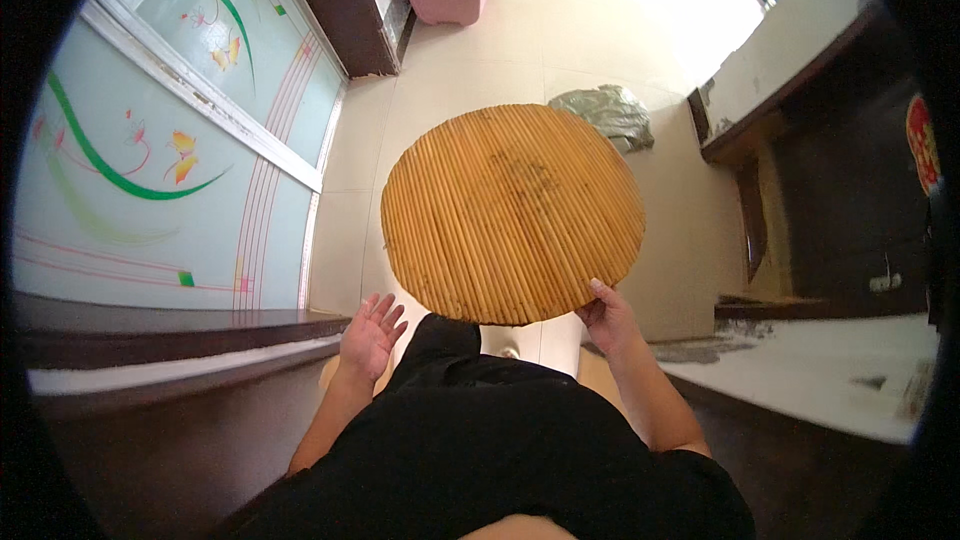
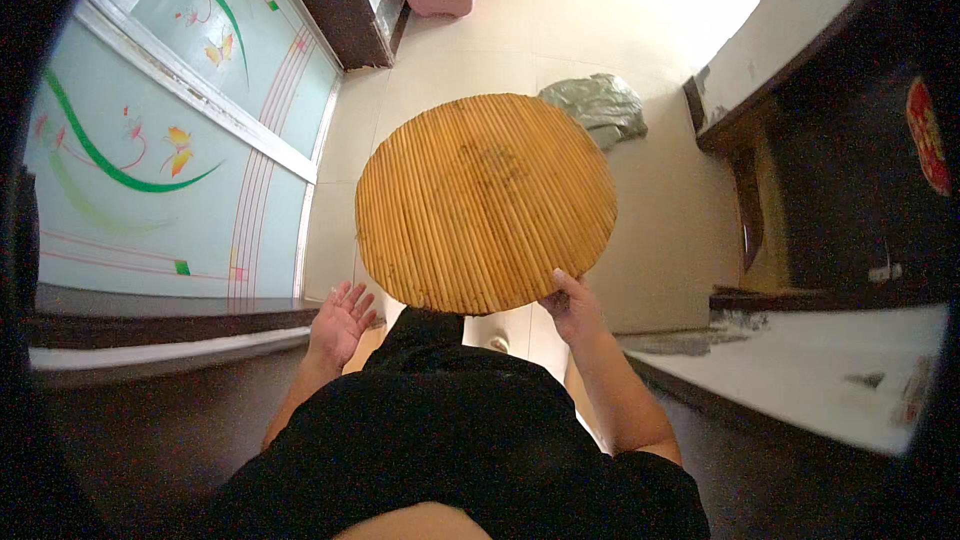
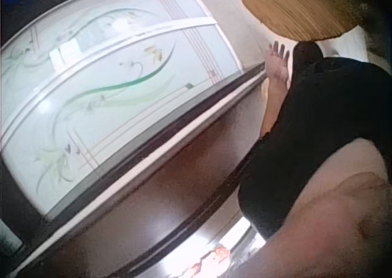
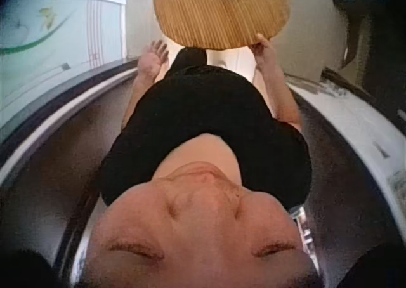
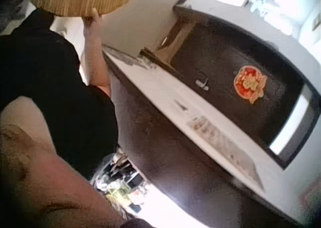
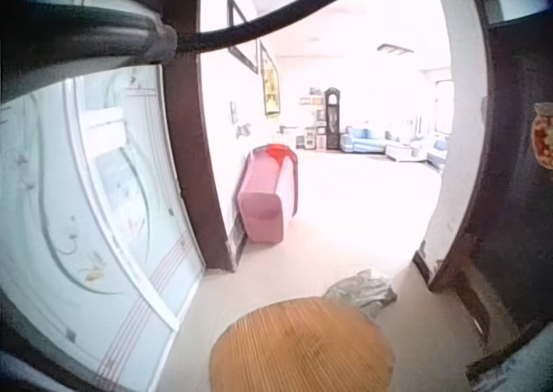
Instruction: The person kneads a large ball of dough on a green cutting board, then places it into a metal bowl. They retrieve a round bamboo mat from the kitchen and place it on the table. Finally, they wash their hands in a sink using a cloth.
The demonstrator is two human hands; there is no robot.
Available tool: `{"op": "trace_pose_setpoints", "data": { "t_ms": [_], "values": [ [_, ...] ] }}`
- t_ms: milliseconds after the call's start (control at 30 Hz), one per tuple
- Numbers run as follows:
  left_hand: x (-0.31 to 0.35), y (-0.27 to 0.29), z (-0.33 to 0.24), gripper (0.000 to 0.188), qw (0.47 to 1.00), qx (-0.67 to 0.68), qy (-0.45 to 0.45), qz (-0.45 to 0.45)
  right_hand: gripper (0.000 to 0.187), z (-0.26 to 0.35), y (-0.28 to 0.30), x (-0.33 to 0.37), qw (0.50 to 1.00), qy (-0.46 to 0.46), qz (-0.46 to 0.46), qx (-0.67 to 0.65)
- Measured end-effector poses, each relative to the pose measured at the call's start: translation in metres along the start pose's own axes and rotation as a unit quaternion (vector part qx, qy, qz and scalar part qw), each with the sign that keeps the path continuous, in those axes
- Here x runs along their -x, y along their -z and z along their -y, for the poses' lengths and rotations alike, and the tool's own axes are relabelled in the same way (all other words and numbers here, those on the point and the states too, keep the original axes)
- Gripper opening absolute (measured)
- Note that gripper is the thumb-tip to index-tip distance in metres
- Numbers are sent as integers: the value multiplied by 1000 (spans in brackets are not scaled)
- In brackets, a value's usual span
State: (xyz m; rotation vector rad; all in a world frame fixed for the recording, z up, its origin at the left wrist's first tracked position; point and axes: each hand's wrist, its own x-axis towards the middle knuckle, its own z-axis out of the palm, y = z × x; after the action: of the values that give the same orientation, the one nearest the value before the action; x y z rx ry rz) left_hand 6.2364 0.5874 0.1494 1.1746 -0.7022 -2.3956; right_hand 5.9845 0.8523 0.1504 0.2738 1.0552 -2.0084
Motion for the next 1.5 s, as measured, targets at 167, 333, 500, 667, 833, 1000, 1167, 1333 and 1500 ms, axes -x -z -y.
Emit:
{"op": "trace_pose_setpoints", "data": {
  "t_ms": [167,333,500,667,833,1000,1167,1333,1500],
  "values": [
    [-98,-39,-33,35,999,35,13,17,46,54,-11,-111,999,14,5,-32],
    [-215,-142,-116,33,994,-21,38,96,29,118,-41,-206,994,43,-90,-36],
    [-326,-283,-191,32,973,-105,51,200,29,182,-49,-272,988,99,-97,-70],
    [-449,-366,-211,32,956,-113,93,255,31,227,-62,-378,965,121,-214,-94],
    [-559,-430,-233,28,968,-121,166,141,26,290,-83,-519,958,115,-221,-139],
    [-653,-519,-289,25,973,-143,135,122,16,404,-124,-630,969,86,-214,-88],
    [-748,-592,-302,25,985,-93,117,81,17,498,-145,-737,972,104,-190,-87],
    [-881,-673,-311,26,982,-74,156,82,16,585,-156,-864,970,106,-174,-131],
    [-1012,-807,-339,25,959,-117,202,159,16,659,-162,-926,953,105,-230,-168]
  ]
}}
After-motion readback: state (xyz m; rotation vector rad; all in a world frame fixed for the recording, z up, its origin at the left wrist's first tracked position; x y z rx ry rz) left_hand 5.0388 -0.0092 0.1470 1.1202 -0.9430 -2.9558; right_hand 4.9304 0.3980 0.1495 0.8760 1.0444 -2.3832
